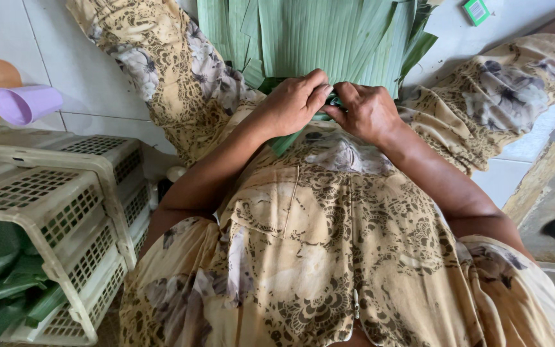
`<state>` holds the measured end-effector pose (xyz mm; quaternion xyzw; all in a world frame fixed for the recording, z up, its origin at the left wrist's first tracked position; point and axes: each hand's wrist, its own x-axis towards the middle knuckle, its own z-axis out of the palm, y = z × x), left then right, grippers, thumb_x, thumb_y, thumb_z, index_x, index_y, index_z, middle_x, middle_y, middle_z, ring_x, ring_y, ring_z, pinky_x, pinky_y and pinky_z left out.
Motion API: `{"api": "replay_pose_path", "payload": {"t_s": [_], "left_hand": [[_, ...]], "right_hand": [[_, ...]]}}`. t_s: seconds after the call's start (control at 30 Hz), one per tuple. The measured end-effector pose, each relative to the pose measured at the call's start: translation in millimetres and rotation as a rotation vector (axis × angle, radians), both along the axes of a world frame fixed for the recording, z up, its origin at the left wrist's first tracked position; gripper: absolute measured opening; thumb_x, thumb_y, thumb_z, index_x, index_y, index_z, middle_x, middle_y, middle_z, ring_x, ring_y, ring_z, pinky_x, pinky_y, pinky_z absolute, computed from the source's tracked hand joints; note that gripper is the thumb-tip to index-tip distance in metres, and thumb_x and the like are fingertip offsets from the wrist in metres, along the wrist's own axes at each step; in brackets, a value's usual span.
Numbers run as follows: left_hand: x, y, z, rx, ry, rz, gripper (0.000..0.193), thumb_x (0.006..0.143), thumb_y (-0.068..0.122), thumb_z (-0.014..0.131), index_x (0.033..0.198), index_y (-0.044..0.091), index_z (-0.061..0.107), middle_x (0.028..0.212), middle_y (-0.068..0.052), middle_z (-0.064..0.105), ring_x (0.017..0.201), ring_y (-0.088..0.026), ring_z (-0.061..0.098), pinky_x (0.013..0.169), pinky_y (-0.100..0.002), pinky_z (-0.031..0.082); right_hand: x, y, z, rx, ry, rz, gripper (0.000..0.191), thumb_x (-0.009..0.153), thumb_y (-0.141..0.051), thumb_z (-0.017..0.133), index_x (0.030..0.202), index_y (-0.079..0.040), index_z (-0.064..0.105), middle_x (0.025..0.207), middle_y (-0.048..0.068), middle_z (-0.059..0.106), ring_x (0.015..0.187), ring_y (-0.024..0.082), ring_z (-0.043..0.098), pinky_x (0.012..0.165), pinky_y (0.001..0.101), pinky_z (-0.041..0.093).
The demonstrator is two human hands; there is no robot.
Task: The person sits on the floor and folds cut banana leaf pieces into tight cylindrical shapes, pressing and creasing them by hand. They use a stapler to secure a finished leaf cylinder and place completed cylinders aside near a plastic crate filled with more leaves.
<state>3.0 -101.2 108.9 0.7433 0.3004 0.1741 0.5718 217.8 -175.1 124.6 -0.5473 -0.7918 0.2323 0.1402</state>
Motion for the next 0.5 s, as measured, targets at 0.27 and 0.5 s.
{"api": "replay_pose_path", "payload": {"t_s": [0.27,0.5], "left_hand": [[-4.6,3.1,-48.6,-0.688,-0.045,0.014,0.028,0.113,0.036,0.037,0.111,0.01,0.047,0.086,-0.011,0.058,0.066,-0.022,0.065,0.058,-0.038,0.058],[-8.1,27.2,-14.6,-1.13,-0.354,-0.111,0.064,0.104,0.049,0.042,0.156,0.017,0.025,0.124,-0.017,0.06,0.101,-0.032,0.072,0.081,-0.042,0.066]], "right_hand": [[5.0,7.2,-1.9,-0.136,0.502,-0.071,0.047,0.111,-0.025,0.064,0.144,0.005,0.048,0.111,0.016,0.068,0.09,0.023,0.07,0.081,0.0364,0.061],[9.3,10.9,-7.8,-0.228,0.738,-0.493,0.044,0.107,0.005,0.071,0.147,0.0,0.053,0.103,0.005,0.066,0.092,0.009,0.062,0.084,0.0246,0.055]]}}
